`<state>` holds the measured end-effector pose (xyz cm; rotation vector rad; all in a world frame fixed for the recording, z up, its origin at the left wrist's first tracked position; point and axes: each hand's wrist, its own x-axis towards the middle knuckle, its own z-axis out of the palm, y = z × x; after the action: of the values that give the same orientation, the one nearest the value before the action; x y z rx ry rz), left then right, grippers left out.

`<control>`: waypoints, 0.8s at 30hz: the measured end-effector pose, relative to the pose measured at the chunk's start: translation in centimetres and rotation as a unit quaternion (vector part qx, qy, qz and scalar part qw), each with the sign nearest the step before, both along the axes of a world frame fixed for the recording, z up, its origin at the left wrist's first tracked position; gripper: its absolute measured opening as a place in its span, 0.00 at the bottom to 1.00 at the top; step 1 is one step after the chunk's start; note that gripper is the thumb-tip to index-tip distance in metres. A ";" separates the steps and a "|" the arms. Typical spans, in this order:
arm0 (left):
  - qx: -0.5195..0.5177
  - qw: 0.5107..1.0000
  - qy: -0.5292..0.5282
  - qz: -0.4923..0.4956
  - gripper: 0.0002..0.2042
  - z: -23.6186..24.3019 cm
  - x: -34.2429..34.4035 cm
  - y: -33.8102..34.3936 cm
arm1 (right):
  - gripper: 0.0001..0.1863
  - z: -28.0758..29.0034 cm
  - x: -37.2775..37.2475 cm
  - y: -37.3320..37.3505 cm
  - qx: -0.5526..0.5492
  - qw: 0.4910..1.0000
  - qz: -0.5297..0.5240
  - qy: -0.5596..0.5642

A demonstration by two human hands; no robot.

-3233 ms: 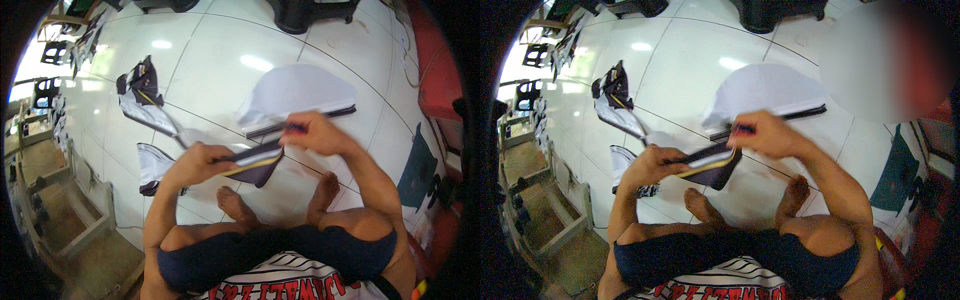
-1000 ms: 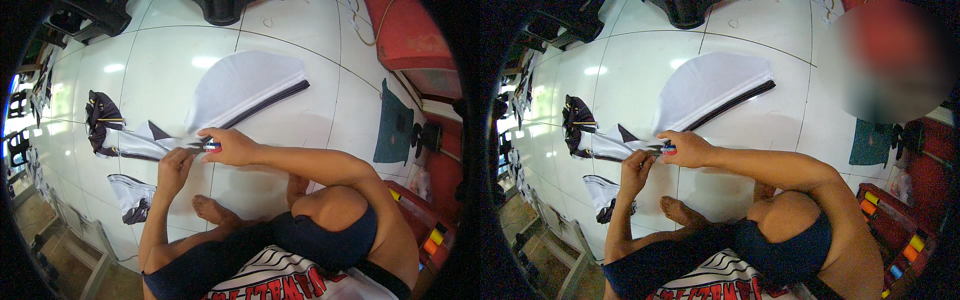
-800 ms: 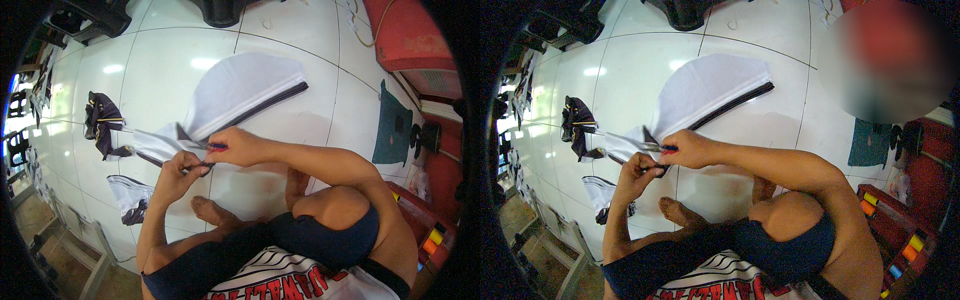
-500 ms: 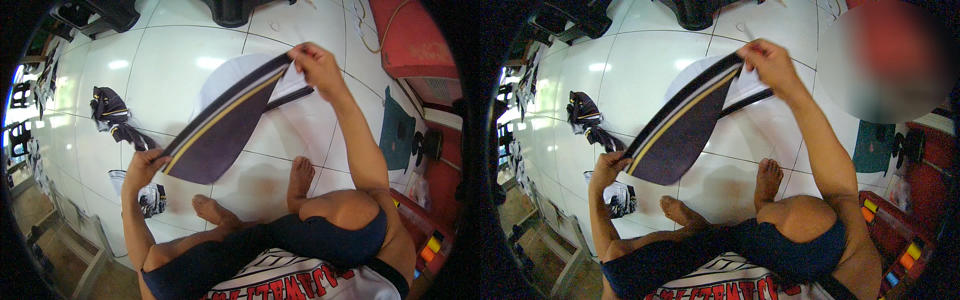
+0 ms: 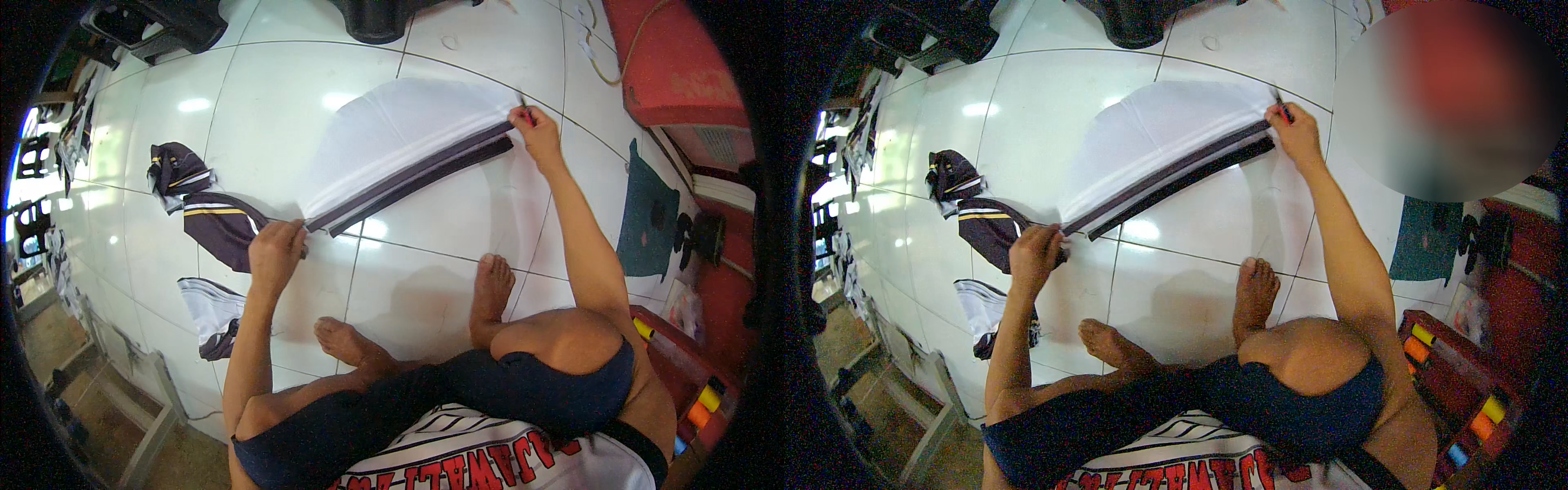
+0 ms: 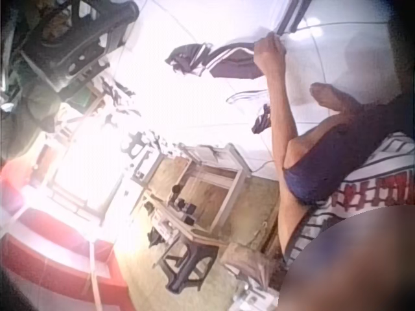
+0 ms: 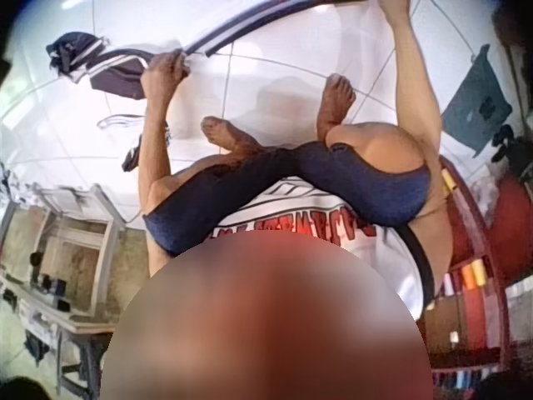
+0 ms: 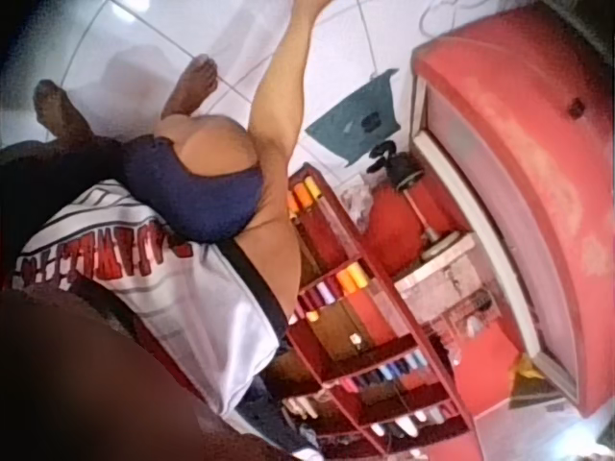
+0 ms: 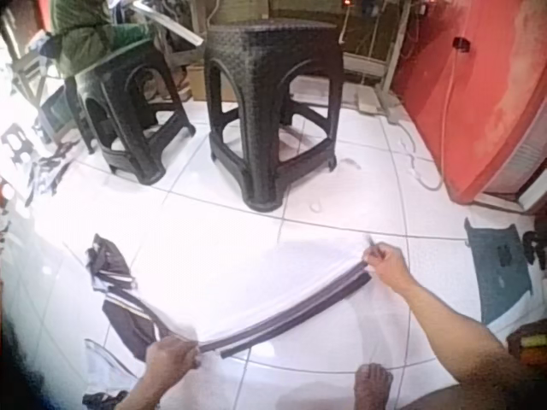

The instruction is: The person sits on the floor and uses scissors to cut a long strip of fabric from a larger piece of dark fabric with yellow stripes. The person repeatedly cuts and separates the strip from the main piece.

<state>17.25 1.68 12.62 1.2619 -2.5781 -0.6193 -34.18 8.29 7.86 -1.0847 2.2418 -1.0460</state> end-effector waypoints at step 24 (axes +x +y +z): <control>0.269 0.957 -0.027 0.105 0.15 -1.8 0.3 1.7 | 0.22 4.0 11.7 0.9 0.166 0.971 0.135 0.110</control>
<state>17.51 3.34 10.79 1.6988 -2.3435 -1.3134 -22.52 9.20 11.83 -1.3543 2.2454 -0.4366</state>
